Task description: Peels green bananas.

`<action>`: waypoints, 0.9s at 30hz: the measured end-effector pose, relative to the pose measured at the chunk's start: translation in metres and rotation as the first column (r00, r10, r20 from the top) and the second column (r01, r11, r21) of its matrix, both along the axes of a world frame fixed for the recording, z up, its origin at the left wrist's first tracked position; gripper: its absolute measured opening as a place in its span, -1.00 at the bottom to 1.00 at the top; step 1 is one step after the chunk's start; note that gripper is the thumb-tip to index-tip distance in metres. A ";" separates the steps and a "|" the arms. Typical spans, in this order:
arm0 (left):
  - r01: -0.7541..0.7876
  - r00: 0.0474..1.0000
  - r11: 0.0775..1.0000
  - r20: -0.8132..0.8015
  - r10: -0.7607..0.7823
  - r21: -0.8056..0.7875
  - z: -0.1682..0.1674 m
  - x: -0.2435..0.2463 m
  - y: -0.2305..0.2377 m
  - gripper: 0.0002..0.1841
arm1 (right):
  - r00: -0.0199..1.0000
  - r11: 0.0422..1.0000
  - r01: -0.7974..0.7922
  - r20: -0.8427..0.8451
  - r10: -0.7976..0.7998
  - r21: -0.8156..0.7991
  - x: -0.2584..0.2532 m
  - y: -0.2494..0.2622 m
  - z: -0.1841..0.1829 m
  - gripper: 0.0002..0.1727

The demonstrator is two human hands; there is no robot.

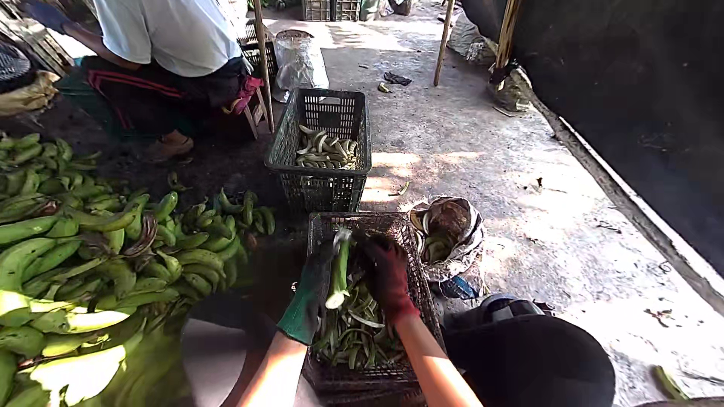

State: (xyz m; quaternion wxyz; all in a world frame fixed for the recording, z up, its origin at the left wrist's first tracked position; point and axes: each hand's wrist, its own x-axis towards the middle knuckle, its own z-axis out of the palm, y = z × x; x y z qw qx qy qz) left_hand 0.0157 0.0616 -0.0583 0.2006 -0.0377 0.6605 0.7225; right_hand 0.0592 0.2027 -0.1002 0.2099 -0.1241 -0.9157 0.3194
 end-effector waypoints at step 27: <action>-0.180 0.949 0.964 -0.224 0.222 0.193 -0.030 -0.007 0.006 -0.62 | 0.995 0.991 -0.002 0.103 0.016 -0.132 0.008 -0.001 0.000 -0.53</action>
